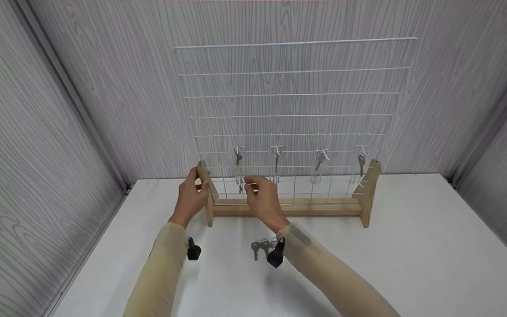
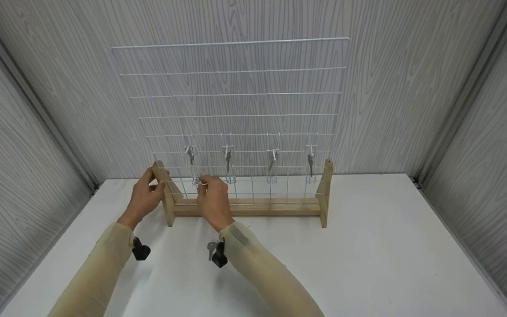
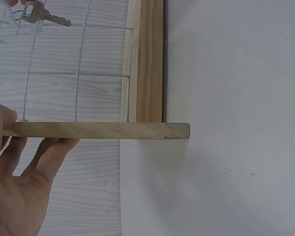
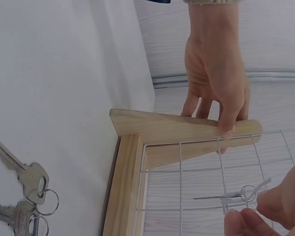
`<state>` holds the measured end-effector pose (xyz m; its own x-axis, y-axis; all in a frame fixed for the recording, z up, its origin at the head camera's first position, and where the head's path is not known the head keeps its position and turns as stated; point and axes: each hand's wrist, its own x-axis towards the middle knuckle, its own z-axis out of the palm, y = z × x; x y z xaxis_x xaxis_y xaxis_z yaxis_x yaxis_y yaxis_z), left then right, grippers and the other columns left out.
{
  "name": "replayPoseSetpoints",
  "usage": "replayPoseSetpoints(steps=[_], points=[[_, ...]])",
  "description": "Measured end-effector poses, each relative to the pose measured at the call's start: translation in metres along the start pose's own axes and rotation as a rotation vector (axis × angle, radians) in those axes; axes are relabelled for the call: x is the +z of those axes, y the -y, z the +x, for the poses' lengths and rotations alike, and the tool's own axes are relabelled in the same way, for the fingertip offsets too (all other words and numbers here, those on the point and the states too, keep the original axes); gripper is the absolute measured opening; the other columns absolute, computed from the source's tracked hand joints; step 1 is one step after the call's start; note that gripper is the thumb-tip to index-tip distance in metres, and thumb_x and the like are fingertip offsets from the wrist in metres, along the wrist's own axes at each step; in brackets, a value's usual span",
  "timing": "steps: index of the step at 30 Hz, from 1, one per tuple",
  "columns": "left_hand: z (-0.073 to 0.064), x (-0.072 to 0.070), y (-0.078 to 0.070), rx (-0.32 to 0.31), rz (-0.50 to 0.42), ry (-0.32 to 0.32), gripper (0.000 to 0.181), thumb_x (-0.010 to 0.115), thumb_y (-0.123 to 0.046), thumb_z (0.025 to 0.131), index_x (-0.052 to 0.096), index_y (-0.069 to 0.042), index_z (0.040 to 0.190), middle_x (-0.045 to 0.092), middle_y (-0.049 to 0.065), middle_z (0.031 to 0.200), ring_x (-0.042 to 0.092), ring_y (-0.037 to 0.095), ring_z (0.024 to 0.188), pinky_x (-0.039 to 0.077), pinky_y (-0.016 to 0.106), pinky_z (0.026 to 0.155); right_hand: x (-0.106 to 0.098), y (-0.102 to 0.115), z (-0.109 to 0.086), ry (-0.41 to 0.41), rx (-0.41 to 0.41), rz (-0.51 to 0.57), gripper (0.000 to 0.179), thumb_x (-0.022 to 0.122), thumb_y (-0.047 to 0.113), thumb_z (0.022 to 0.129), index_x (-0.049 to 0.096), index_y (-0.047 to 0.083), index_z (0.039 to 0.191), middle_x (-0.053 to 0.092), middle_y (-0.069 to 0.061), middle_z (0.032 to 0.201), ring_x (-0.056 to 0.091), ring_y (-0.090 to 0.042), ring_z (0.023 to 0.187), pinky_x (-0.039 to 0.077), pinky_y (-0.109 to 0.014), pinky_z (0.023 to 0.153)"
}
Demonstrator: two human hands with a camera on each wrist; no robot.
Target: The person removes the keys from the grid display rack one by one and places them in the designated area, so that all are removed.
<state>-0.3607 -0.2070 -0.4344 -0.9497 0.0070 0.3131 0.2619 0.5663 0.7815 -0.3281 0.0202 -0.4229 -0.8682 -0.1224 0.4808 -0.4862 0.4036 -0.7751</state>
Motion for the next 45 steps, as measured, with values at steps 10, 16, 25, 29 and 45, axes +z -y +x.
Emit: replayPoseSetpoints(steps=[10, 16, 25, 29, 45], points=[[-0.001, 0.001, 0.0, -0.006, -0.007, 0.01, 0.053, 0.048, -0.014, 0.112, 0.036, -0.008, 0.163, 0.051, 0.017, 0.16, 0.064, 0.043, 0.132, 0.061, 0.051, 0.105, 0.008, -0.001, 0.008, 0.017, 0.091, 0.001, 0.024, 0.06, 0.003, 0.107, 0.072, -0.003, 0.128, 0.074, -0.017, 0.123, 0.074, -0.029, 0.11, 0.065, -0.036, 0.092], [-0.002, 0.001, 0.001, -0.006, -0.015, 0.013, 0.053, 0.048, -0.013, 0.111, 0.037, -0.008, 0.163, 0.051, 0.018, 0.16, 0.064, 0.044, 0.132, 0.061, 0.053, 0.104, 0.012, -0.003, 0.011, 0.01, 0.107, -0.024, 0.02, 0.061, 0.004, 0.107, 0.075, 0.0, 0.121, 0.077, -0.011, 0.115, 0.073, -0.022, 0.102, 0.065, -0.032, 0.085], [-0.001, 0.0, 0.002, 0.011, -0.015, 0.006, 0.053, 0.049, -0.013, 0.111, 0.038, -0.006, 0.162, 0.052, 0.018, 0.159, 0.064, 0.044, 0.131, 0.06, 0.053, 0.106, 0.011, -0.003, 0.016, 0.005, 0.1, -0.005, 0.017, 0.063, 0.005, 0.106, 0.076, 0.001, 0.116, 0.076, -0.009, 0.108, 0.072, -0.02, 0.097, 0.064, -0.032, 0.082], [0.0, -0.001, 0.001, 0.013, -0.014, 0.006, 0.053, 0.049, -0.013, 0.111, 0.037, -0.006, 0.162, 0.052, 0.018, 0.159, 0.064, 0.043, 0.13, 0.061, 0.053, 0.105, 0.011, -0.004, 0.018, 0.005, 0.11, -0.001, 0.015, 0.063, 0.006, 0.106, 0.077, 0.002, 0.113, 0.076, -0.009, 0.106, 0.071, -0.019, 0.096, 0.063, -0.031, 0.08], [0.002, 0.001, 0.003, 0.032, 0.0, -0.009, 0.053, 0.048, -0.013, 0.113, 0.035, -0.004, 0.163, 0.053, 0.022, 0.157, 0.066, 0.045, 0.128, 0.061, 0.054, 0.103, 0.0, 0.003, 0.012, 0.011, 0.048, -0.011, 0.013, 0.063, 0.005, 0.106, 0.076, 0.001, 0.106, 0.076, -0.011, 0.102, 0.073, -0.022, 0.094, 0.065, -0.035, 0.084]])
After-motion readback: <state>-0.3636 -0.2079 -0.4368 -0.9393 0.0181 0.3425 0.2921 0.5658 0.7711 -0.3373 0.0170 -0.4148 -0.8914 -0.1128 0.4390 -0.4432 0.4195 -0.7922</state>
